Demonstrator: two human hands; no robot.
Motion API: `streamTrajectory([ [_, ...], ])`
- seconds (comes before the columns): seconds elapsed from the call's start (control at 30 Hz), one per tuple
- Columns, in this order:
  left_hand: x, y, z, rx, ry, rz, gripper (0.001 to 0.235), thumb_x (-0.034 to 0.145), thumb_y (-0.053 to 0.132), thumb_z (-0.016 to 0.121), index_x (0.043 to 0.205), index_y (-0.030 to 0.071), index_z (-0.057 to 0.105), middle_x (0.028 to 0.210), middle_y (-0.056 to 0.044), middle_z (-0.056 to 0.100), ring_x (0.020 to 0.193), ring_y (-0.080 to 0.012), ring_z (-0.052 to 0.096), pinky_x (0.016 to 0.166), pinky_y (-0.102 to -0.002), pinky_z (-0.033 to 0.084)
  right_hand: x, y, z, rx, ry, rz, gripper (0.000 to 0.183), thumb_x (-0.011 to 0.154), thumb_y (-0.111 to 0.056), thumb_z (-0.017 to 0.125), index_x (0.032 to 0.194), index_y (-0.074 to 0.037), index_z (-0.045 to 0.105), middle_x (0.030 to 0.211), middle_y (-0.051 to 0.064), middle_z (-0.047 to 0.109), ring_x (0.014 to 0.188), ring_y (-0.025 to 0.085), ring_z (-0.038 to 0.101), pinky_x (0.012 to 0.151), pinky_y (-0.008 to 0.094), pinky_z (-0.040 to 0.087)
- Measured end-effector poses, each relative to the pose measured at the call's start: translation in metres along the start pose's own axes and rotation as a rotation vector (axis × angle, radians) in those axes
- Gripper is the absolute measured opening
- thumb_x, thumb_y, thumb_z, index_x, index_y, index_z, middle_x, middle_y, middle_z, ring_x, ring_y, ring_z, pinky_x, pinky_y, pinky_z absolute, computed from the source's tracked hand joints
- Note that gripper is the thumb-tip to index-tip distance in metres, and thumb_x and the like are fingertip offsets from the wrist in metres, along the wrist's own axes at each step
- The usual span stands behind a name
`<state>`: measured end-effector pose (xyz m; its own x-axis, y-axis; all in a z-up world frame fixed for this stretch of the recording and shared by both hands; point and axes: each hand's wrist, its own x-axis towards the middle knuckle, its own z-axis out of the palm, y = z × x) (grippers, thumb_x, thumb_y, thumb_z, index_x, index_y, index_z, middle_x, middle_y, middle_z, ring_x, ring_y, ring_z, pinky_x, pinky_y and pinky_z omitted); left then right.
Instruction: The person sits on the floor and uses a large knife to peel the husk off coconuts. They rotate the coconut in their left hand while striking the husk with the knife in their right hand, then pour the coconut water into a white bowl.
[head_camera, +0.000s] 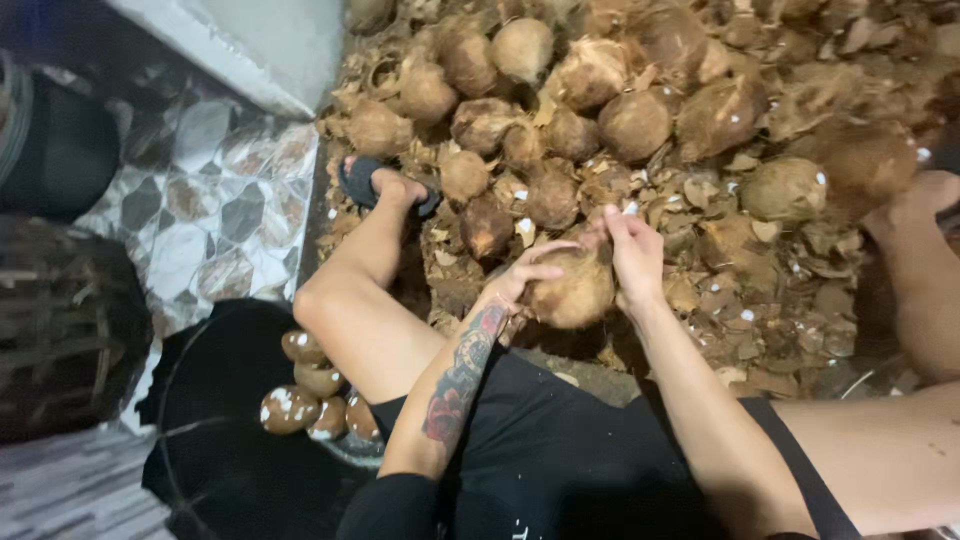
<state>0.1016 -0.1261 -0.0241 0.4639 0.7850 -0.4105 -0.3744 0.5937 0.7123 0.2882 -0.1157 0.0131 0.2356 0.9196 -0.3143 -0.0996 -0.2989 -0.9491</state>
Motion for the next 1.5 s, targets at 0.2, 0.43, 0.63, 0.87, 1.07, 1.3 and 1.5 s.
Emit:
streamTrajectory([
  [0.2, 0.015, -0.013, 0.005, 0.182, -0.157, 0.117, 0.096, 0.049, 0.007, 0.104, 0.139, 0.0, 0.069, 0.132, -0.022, 0.069, 0.125, -0.0333, 0.065, 0.108, -0.044, 0.054, -0.008, -0.029, -0.011, 0.326, 0.161, 0.162, 0.059, 0.116, -0.045, 0.053, 0.065, -0.016, 0.056, 0.045, 0.003, 0.053, 0.037, 0.015, 0.06, 0.039, 0.023, 0.051],
  [0.43, 0.02, 0.0, 0.013, 0.116, -0.244, 0.419, 0.1, 0.051, 0.024, 0.1, 0.142, -0.001, 0.065, 0.143, -0.02, 0.065, 0.136, -0.0265, 0.059, 0.122, -0.044, 0.04, 0.007, -0.048, -0.002, 0.819, 0.11, 0.064, 0.075, 0.086, -0.085, 0.041, 0.053, -0.018, 0.037, 0.032, 0.007, 0.022, 0.026, 0.023, 0.033, 0.039, 0.035, 0.038],
  [0.63, 0.031, 0.009, 0.02, -0.099, -0.258, 0.465, 0.118, 0.051, 0.033, 0.095, 0.155, 0.0, 0.051, 0.148, -0.019, 0.061, 0.137, -0.028, 0.058, 0.118, -0.045, 0.045, 0.026, -0.085, 0.0, 1.196, 0.184, 0.127, 0.062, 0.083, -0.071, 0.053, 0.059, -0.019, 0.031, 0.037, 0.002, 0.019, 0.032, 0.022, 0.03, 0.049, 0.043, 0.04],
  [0.87, 0.033, 0.069, 0.002, 0.295, -0.444, 0.299, 0.11, 0.063, 0.044, 0.102, 0.153, 0.002, 0.054, 0.151, -0.022, 0.054, 0.145, -0.036, 0.048, 0.121, -0.051, 0.044, -0.007, -0.12, 0.027, 0.992, -0.064, 0.192, 0.065, 0.088, -0.076, 0.049, 0.056, -0.021, 0.036, 0.035, 0.003, 0.022, 0.03, 0.02, 0.03, 0.049, 0.041, 0.041],
  [1.07, 0.023, 0.059, 0.007, 0.506, -0.462, 0.212, 0.097, 0.067, 0.035, 0.095, 0.153, 0.025, 0.048, 0.16, -0.017, 0.05, 0.14, -0.0378, 0.06, 0.121, -0.066, 0.046, -0.013, -0.168, -0.007, 1.336, -0.33, 0.251, 0.049, 0.096, -0.038, 0.059, 0.056, -0.025, 0.032, 0.047, -0.012, 0.03, 0.043, 0.007, 0.041, 0.035, 0.024, 0.031],
  [1.3, 0.07, -0.009, 0.075, -0.982, -0.816, 1.661, 0.067, 0.121, 0.073, 0.027, 0.162, 0.025, 0.049, 0.16, -0.009, 0.059, 0.16, -0.0354, 0.035, 0.133, -0.056, 0.03, 0.068, -0.105, -0.153, 1.337, 0.686, -0.055, 0.039, 0.09, -0.05, 0.048, 0.08, -0.013, 0.045, 0.057, 0.001, 0.045, 0.053, 0.02, 0.041, 0.068, 0.044, 0.045],
  [1.5, 0.058, -0.028, -0.02, -0.689, 0.004, -0.019, 0.065, 0.079, 0.001, 0.066, 0.143, 0.009, 0.059, 0.135, -0.023, 0.069, 0.114, -0.053, 0.069, 0.094, -0.075, 0.054, 0.09, -0.034, -0.255, 0.778, 0.323, -0.211, 0.062, 0.075, -0.072, 0.031, 0.07, -0.015, 0.054, 0.065, 0.011, 0.042, 0.076, 0.036, 0.052, 0.077, 0.052, 0.048],
])
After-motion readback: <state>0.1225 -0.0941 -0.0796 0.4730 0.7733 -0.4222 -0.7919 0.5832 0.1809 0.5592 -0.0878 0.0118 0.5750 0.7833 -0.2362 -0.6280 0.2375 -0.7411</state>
